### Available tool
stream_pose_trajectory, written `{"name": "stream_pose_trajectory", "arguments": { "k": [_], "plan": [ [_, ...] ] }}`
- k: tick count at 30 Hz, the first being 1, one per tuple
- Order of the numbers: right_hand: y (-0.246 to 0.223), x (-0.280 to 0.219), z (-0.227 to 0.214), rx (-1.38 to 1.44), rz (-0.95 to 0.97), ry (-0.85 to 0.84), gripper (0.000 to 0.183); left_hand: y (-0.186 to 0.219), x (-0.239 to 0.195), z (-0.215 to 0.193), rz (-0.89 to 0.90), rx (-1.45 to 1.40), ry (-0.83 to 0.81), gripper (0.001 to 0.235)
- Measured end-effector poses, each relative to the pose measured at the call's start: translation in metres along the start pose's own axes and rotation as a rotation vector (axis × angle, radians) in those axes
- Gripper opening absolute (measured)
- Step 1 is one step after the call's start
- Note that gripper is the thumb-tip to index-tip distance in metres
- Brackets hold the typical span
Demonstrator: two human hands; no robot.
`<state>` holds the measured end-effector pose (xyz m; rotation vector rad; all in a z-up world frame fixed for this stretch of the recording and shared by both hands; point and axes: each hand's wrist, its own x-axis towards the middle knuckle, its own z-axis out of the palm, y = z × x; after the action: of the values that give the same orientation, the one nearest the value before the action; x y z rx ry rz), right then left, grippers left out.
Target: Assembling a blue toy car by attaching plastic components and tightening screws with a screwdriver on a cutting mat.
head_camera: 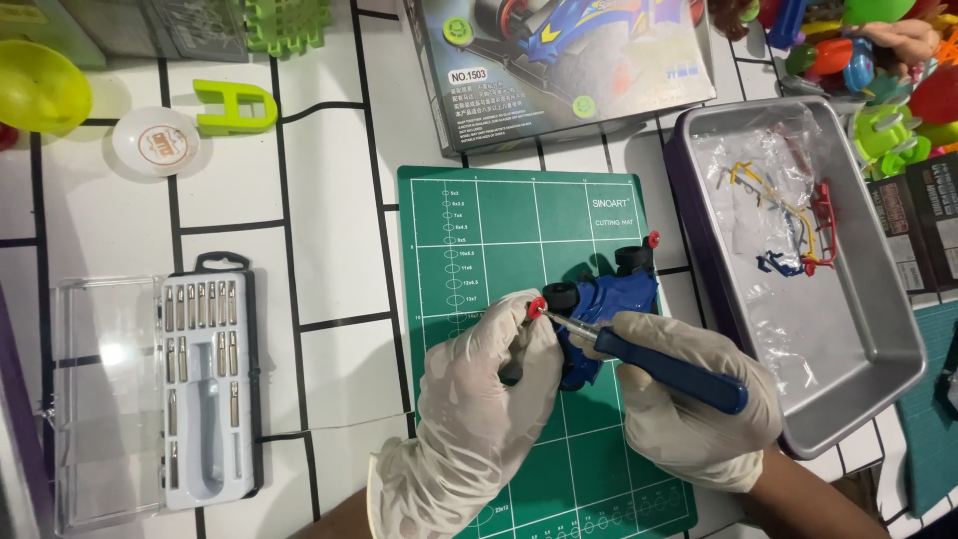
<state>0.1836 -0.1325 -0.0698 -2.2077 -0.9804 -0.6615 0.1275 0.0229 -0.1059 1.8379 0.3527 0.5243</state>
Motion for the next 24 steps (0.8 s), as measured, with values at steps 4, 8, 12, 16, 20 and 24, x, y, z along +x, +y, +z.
{"name": "stream_pose_trajectory", "arguments": {
  "k": [4, 8, 12, 16, 20, 24],
  "plan": [
    [0.001, 0.001, -0.009, 0.262, 0.011, -0.018, 0.047, -0.005, -0.001, 0.005, -0.001, 0.000, 0.010, 0.028],
    [-0.025, 0.036, -0.027, 0.258, 0.279, -0.207, 0.028, -0.002, -0.001, 0.001, 0.090, -0.007, 0.049, 0.030],
    [0.011, 0.034, -0.054, -0.017, -0.185, -0.435, 0.101, -0.020, -0.011, 0.002, 0.682, 0.673, 0.313, 0.020],
    [-0.007, 0.059, -0.060, -0.266, -0.312, -0.597, 0.045, -0.020, -0.008, 0.005, 0.716, 0.670, 0.367, 0.026],
    [-0.012, 0.072, -0.063, -0.705, -0.848, -0.580, 0.042, -0.031, -0.010, 0.014, 0.782, 0.624, 0.379, 0.018],
    [-0.009, 0.078, -0.074, -1.072, -1.499, -0.770, 0.062, -0.046, -0.010, 0.027, 0.820, 0.503, 0.369, 0.023]
  ]
}}
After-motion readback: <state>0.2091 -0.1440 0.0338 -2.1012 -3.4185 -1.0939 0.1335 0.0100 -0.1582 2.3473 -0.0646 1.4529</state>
